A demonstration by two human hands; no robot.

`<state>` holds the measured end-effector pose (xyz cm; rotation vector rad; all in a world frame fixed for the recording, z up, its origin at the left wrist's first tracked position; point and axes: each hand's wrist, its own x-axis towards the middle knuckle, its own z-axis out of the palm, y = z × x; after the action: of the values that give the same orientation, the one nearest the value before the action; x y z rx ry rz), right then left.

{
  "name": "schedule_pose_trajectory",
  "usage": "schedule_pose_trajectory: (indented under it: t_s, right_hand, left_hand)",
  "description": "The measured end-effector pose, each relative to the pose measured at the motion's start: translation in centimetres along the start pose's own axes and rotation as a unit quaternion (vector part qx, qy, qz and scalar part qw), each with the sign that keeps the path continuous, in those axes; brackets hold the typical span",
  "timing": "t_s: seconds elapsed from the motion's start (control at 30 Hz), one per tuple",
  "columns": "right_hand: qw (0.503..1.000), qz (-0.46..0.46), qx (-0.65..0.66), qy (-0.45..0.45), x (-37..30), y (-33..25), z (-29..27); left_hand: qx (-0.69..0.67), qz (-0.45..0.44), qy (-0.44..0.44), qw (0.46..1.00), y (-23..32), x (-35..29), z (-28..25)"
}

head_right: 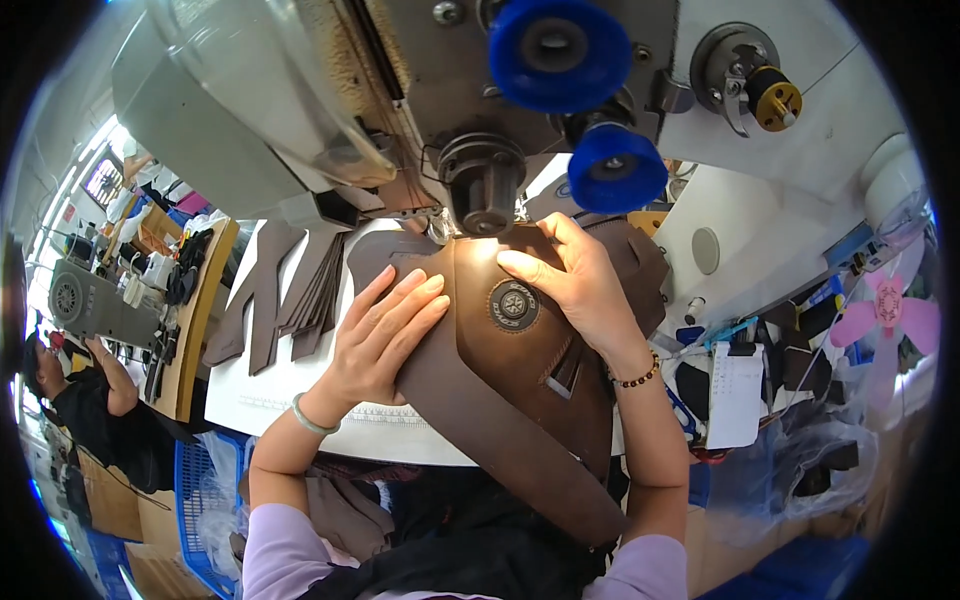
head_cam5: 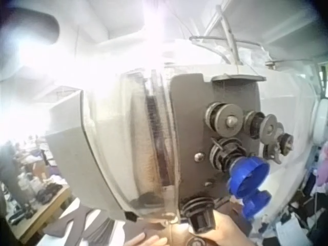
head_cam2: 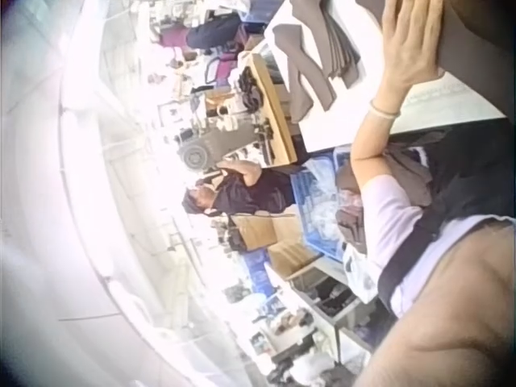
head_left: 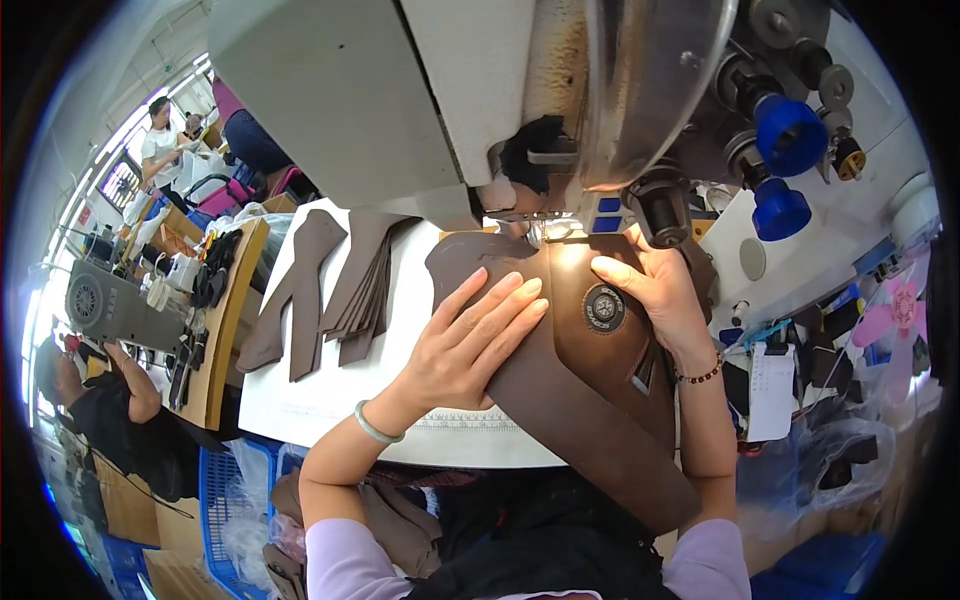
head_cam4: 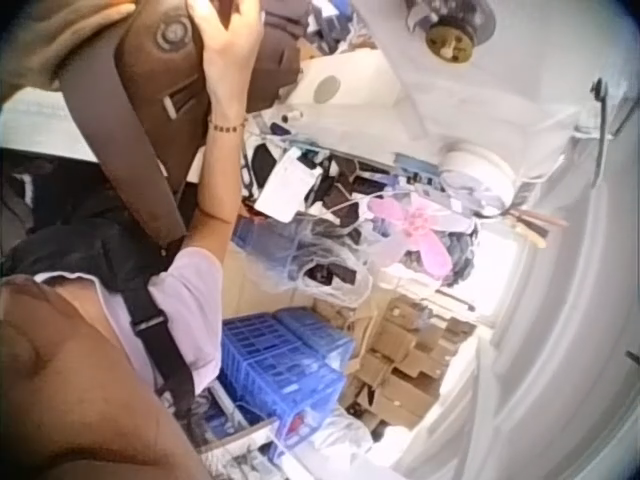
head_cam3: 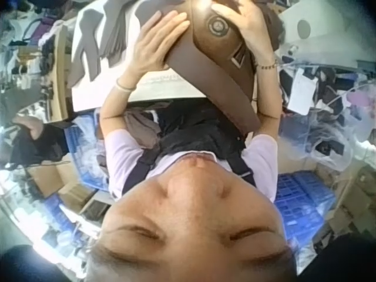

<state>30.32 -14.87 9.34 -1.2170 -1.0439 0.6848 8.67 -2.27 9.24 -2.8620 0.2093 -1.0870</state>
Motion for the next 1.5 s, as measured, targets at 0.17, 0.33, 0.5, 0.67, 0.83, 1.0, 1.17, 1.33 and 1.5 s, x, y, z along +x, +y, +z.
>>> schedule_pose_trajectory:
  t_s: [0.17,0.33,0.5,0.67,0.83,1.0,1.17,1.33,1.5]
  right_hand:
    - [0.999,-0.002,0.048,0.006,-0.1,-0.6,1.0]
    - [0.996,0.014,0.083,0.027,-0.5,-0.2,1.1]
    - [0.996,0.021,0.078,0.044,-0.9,-0.9,1.6]
    - [0.996,0.018,0.068,0.054,-1.0,-0.6,1.7]
    - [0.996,-0.023,0.06,0.067,-0.5,0.1,1.6]
    - [0.995,-0.055,0.048,0.074,-0.2,-0.3,1.9]
    - [0.996,-0.05,0.016,0.072,-0.1,0.1,1.2]
    - [0.994,0.007,-0.108,0.01,-0.2,-0.4,-1.5]
    - [0.97,0.148,-0.008,-0.195,-0.5,-0.8,-2.7]
  left_hand:
    - [0.067,0.029,0.069,0.995,-0.5,-0.4,1.4]
    - [0.108,0.05,0.134,0.984,0.0,-0.1,2.2]
    - [0.102,0.07,0.169,0.978,-0.2,0.4,1.9]
    - [0.068,0.057,0.171,0.981,-0.4,0.1,2.1]
    - [0.054,0.041,0.164,0.984,-0.6,0.4,2.4]
    - [0.061,0.034,0.164,0.984,-0.8,0.3,2.7]
    - [0.074,0.04,0.159,0.984,-0.7,0.5,2.5]
    - [0.071,0.032,0.145,0.986,-0.8,0.2,2.4]
    - [0.053,0.033,0.126,0.99,-0.6,0.4,1.7]
